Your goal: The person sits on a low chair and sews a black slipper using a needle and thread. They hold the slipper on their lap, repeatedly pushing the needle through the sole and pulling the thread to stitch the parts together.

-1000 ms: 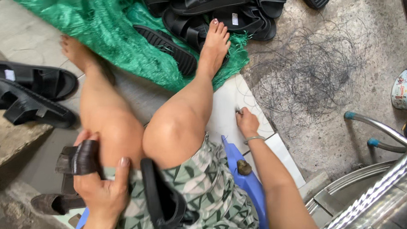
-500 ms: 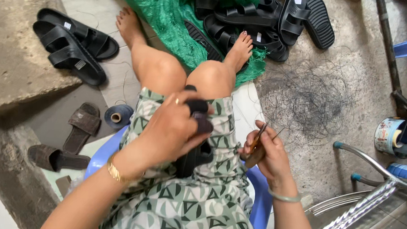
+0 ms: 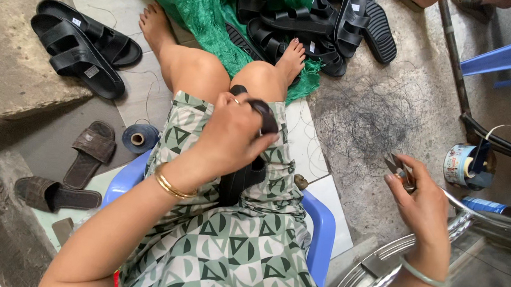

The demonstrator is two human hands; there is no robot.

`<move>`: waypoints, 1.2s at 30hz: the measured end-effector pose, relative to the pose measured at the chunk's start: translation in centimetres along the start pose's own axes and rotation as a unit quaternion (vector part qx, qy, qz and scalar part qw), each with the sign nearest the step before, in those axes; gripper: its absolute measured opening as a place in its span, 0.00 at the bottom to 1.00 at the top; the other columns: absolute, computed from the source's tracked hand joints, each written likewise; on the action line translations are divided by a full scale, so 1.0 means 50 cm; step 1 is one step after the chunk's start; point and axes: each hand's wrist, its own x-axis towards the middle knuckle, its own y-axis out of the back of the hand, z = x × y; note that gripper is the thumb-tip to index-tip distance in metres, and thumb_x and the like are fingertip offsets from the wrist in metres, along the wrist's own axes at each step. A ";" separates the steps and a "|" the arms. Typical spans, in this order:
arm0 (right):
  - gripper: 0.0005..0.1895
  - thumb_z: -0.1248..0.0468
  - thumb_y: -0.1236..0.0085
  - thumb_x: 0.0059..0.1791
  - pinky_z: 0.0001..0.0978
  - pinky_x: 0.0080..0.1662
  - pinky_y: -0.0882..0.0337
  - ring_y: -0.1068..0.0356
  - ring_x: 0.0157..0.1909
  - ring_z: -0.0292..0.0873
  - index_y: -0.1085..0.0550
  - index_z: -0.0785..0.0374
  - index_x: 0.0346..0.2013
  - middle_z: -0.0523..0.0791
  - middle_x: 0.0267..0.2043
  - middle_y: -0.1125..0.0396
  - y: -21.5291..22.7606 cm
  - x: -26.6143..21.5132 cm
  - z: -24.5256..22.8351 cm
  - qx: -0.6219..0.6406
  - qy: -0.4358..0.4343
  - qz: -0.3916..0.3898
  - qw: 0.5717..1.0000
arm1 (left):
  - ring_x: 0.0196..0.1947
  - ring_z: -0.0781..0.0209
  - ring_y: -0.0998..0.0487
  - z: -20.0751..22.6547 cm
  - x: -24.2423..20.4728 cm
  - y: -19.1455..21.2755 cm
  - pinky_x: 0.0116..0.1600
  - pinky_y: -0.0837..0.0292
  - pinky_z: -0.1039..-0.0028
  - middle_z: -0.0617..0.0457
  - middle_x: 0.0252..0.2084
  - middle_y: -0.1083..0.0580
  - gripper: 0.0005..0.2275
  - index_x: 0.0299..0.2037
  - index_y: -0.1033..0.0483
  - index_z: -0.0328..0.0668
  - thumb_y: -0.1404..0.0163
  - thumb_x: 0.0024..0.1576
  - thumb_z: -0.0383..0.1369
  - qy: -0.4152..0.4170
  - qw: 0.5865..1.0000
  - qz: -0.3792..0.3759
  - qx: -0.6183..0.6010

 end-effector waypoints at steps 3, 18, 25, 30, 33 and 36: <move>0.20 0.66 0.51 0.45 0.34 0.49 0.32 0.33 0.47 0.44 0.33 0.54 0.53 0.48 0.48 0.33 -0.033 -0.030 -0.062 0.307 0.171 0.050 0.935 | 0.30 0.61 0.28 0.013 0.020 0.078 0.37 0.37 0.72 0.55 0.28 0.26 0.03 0.29 0.26 0.44 0.49 0.51 0.32 0.113 0.915 0.045 -0.384; 0.09 0.63 0.49 0.43 0.40 0.25 0.45 0.41 0.20 0.49 0.35 0.65 0.22 0.48 0.18 0.40 -0.132 -0.036 -0.337 0.268 0.443 0.122 0.847 | 0.37 0.61 0.35 0.042 0.035 0.152 0.43 0.35 0.76 0.53 0.29 0.35 0.05 0.28 0.30 0.36 0.52 0.53 0.29 0.083 0.866 0.159 -0.466; 0.12 0.60 0.49 0.41 0.42 0.24 0.45 0.39 0.20 0.51 0.34 0.65 0.18 0.50 0.17 0.39 -0.117 -0.035 -0.347 0.232 0.416 0.115 0.872 | 0.30 0.65 0.33 0.036 0.044 0.138 0.36 0.37 0.77 0.56 0.26 0.31 0.04 0.29 0.29 0.40 0.50 0.52 0.30 0.099 0.877 0.161 -0.442; 0.22 0.57 0.46 0.42 0.45 0.23 0.52 0.47 0.15 0.49 0.43 0.65 0.11 0.50 0.11 0.47 -0.124 -0.026 -0.350 0.207 0.414 0.121 0.878 | 0.30 0.68 0.32 0.017 0.046 0.146 0.34 0.37 0.81 0.55 0.29 0.32 0.03 0.31 0.29 0.38 0.51 0.54 0.29 0.099 0.845 0.159 -0.500; 0.10 0.58 0.48 0.45 0.26 0.34 0.35 0.32 0.29 0.33 0.27 0.55 0.38 0.37 0.33 0.28 -0.079 -0.047 -0.360 0.300 0.436 0.027 0.848 | 0.23 0.71 0.29 -0.046 0.030 0.167 0.29 0.38 0.82 0.55 0.24 0.26 0.10 0.30 0.24 0.35 0.54 0.56 0.33 0.083 0.891 0.212 -0.393; 0.18 0.54 0.49 0.45 0.23 0.38 0.41 0.43 0.30 0.31 0.31 0.54 0.48 0.38 0.26 0.42 -0.089 -0.038 -0.348 0.406 0.404 -0.133 0.809 | 0.20 0.67 0.38 -0.161 -0.037 0.111 0.26 0.46 0.74 0.56 0.21 0.33 0.22 0.20 0.38 0.43 0.32 0.56 0.29 0.244 0.902 0.315 -0.166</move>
